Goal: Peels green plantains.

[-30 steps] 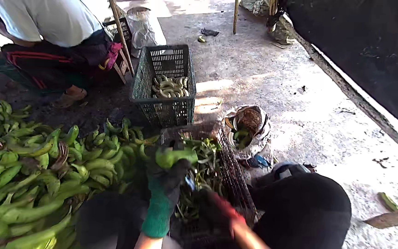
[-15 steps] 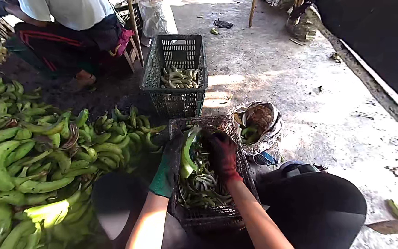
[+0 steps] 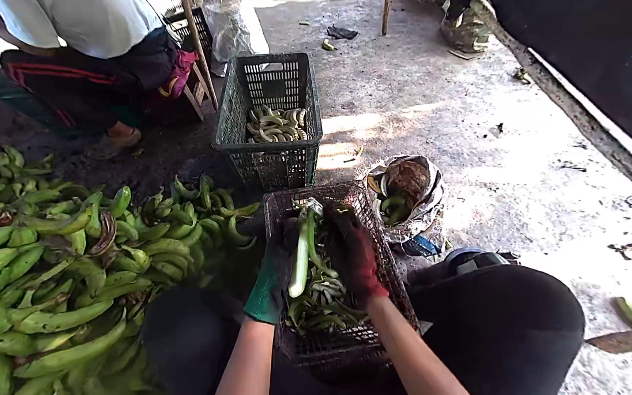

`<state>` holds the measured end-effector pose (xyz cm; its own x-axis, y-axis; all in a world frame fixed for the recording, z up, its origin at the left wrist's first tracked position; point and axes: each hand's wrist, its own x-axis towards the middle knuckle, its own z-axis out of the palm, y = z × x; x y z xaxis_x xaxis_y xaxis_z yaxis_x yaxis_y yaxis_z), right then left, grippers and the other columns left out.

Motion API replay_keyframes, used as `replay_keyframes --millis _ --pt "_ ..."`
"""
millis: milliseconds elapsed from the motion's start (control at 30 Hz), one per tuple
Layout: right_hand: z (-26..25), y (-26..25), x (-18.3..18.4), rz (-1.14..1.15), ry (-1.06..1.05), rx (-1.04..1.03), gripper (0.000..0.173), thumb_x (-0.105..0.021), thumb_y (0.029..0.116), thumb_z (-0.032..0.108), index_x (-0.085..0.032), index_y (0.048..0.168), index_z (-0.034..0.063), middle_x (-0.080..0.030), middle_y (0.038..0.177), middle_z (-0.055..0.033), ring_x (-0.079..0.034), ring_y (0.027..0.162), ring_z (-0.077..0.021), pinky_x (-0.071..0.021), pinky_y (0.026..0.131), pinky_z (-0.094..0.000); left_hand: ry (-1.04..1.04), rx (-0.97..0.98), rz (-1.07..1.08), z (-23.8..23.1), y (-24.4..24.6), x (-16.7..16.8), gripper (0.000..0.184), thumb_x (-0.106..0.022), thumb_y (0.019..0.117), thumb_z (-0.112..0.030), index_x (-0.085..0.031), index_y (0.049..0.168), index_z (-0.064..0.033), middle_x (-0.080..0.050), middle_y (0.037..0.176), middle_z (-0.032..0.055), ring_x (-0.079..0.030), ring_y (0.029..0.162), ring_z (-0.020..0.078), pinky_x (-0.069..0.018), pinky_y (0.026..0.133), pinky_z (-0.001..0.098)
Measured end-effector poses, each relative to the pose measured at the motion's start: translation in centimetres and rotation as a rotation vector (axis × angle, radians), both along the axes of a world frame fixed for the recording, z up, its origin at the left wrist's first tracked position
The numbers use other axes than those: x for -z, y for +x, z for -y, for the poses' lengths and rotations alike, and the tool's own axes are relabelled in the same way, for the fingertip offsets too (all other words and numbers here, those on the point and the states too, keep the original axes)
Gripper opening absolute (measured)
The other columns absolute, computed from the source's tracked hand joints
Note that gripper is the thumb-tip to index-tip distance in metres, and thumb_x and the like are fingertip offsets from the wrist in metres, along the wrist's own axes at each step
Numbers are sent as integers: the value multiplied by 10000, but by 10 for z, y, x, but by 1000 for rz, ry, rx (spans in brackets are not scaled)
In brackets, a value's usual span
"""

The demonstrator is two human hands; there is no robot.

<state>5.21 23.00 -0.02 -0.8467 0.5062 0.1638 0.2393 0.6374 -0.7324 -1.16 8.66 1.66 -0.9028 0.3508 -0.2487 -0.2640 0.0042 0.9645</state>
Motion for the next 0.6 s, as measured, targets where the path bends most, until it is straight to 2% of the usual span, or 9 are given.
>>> replay_keyframes --millis 100,167,233,300,433,467,533,567,600 --pt "-12 5 9 -30 -39 23 397 -601 971 225 -668 1352 134 -714 1118 -187 -684 1014 -376 -535 878 -610 50 168 6 7 0 8 265 -460 1075 -161 -572 1277 -30 -657 949 -31 -632 815 -4 -559 739 192" --pt "-39 -1 -4 19 -54 68 386 -574 1026 213 -624 1403 149 -707 1138 -190 -677 1022 -385 -518 880 -638 119 196 59 8 9 11 256 -435 1070 -136 -569 1259 -28 -651 923 -40 -631 813 -3 -557 743 189" --pt "-49 1 -16 45 -147 22 430 -571 1028 212 -563 1456 174 -690 1163 -148 -676 998 -310 -547 866 -565 134 56 72 6 5 9 271 -414 1088 -138 -529 1291 0 -660 900 15 -657 770 51 -587 685 237" --pt "-24 19 -6 41 -170 -139 398 -576 1002 243 -624 1393 183 -730 1065 -66 -706 901 -205 -597 820 -470 147 -89 -8 2 -6 15 258 -424 1082 -119 -503 1303 -12 -620 899 -5 -621 769 15 -561 687 201" --pt "33 57 23 -69 -69 -237 344 -637 907 206 -745 1231 159 -716 1084 -160 -689 979 -358 -541 838 -609 303 -215 -160 -11 -20 16 345 -344 1078 -73 -404 1403 28 -594 1020 2 -591 888 -30 -512 808 147" --pt "31 55 24 -84 -40 -223 334 -642 908 190 -752 1222 168 -712 1103 -174 -678 1006 -387 -520 859 -639 337 -209 -119 -12 -13 15 346 -325 1080 -54 -412 1399 46 -603 1057 27 -593 923 -16 -505 836 151" --pt "13 32 10 -89 89 -168 356 -674 888 176 -753 1234 203 -702 1154 -215 -656 1065 -455 -476 914 -692 320 -155 45 -12 0 14 247 -356 1066 -42 -516 1244 20 -663 961 32 -650 838 30 -564 753 197" --pt "-1 14 -1 -83 165 -121 367 -678 897 176 -747 1253 235 -702 1152 -231 -641 1087 -486 -448 940 -716 215 -77 62 -10 5 13 285 -389 1059 -27 -501 1303 68 -640 1029 71 -627 886 46 -542 796 214" --pt "-17 -3 -11 -70 205 -64 381 -677 914 170 -732 1279 263 -701 1156 -233 -621 1118 -497 -418 968 -729 157 7 81 -10 9 11 323 -392 1072 -61 -479 1361 56 -633 1101 70 -617 941 35 -530 839 211"
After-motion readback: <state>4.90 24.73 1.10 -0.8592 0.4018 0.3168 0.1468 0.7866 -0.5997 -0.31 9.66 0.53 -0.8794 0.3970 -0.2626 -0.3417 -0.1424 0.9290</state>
